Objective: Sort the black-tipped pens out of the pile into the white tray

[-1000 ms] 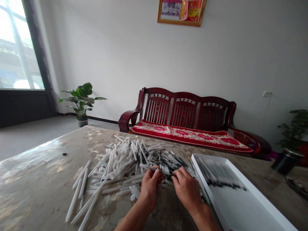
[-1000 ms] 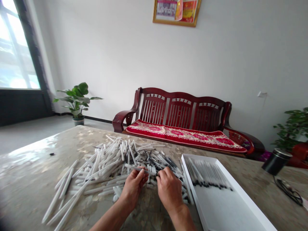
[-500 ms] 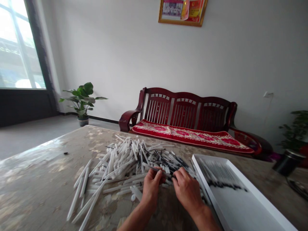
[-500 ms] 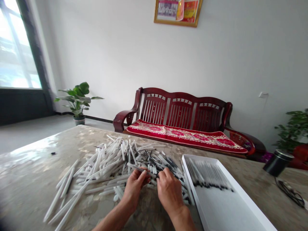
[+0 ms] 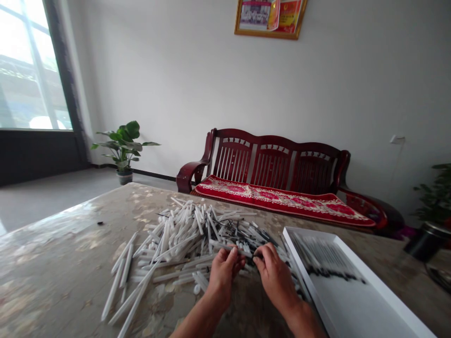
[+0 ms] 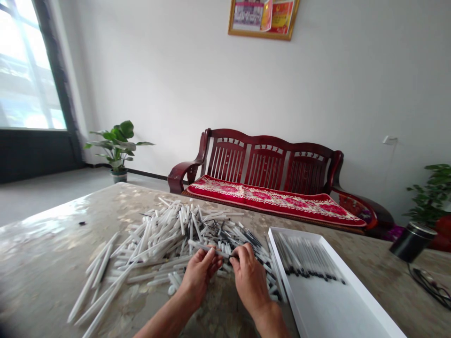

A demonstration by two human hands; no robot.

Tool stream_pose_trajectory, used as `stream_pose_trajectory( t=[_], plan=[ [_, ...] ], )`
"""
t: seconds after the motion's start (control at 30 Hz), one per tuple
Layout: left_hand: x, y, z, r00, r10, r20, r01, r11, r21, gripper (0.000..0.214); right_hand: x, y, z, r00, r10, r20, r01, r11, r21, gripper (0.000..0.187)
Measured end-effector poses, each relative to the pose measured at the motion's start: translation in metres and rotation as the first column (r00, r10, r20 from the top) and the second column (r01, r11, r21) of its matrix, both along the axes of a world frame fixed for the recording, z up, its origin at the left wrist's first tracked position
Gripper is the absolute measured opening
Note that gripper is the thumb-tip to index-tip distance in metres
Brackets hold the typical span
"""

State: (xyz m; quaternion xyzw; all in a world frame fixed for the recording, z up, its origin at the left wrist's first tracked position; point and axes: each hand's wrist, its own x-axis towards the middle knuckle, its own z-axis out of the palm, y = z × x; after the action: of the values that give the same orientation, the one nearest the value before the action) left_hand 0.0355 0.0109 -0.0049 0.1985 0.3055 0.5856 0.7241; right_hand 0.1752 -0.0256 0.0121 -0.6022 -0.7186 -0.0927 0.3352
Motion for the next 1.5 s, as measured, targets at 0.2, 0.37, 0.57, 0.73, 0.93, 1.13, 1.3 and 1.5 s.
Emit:
stream_pose_trajectory(
  t=[0.2,0.37,0.57,0.73,0.93,1.13,1.3,1.5],
  plan=[
    [0.003,-0.013,0.007,0.998,-0.040,0.038,0.039,0.999,0.029,0.046,-0.007,0.002,-0.010,0.972,-0.005,-0.233,0.001,1.000,-0.020,0.046],
    [0.004,-0.012,0.005,0.998,-0.013,0.057,0.014,1.000,0.000,0.042,-0.006,0.000,-0.006,0.850,-0.019,-0.526,-0.108,0.972,-0.210,0.050],
    [0.005,-0.012,0.001,0.998,-0.010,0.059,0.013,0.999,-0.049,0.031,-0.004,-0.005,0.001,0.914,0.065,-0.400,-0.126,0.984,-0.127,0.034],
    [0.002,-0.012,0.002,0.999,-0.035,0.010,0.035,0.999,-0.011,0.031,-0.005,-0.003,0.003,0.958,-0.013,-0.286,-0.048,0.977,-0.206,0.047],
    [-0.002,-0.009,0.003,0.998,-0.035,-0.061,0.038,0.998,0.048,0.047,-0.005,-0.008,0.034,0.938,0.050,-0.342,-0.141,0.958,-0.249,0.022],
    [-0.001,-0.013,0.007,0.983,-0.098,-0.158,0.112,0.990,0.083,0.056,0.003,-0.009,0.050,0.924,-0.002,-0.383,-0.143,0.927,-0.348,0.018],
    [-0.002,-0.015,0.010,0.974,-0.083,-0.211,0.104,0.991,0.089,0.058,0.057,0.014,0.039,0.797,-0.316,-0.515,0.076,0.898,-0.434,0.025],
    [-0.003,-0.011,0.005,0.970,-0.074,-0.230,0.092,0.993,0.069,0.054,0.150,0.006,0.031,0.733,-0.588,-0.343,0.381,0.772,-0.509,0.026]
  ],
)
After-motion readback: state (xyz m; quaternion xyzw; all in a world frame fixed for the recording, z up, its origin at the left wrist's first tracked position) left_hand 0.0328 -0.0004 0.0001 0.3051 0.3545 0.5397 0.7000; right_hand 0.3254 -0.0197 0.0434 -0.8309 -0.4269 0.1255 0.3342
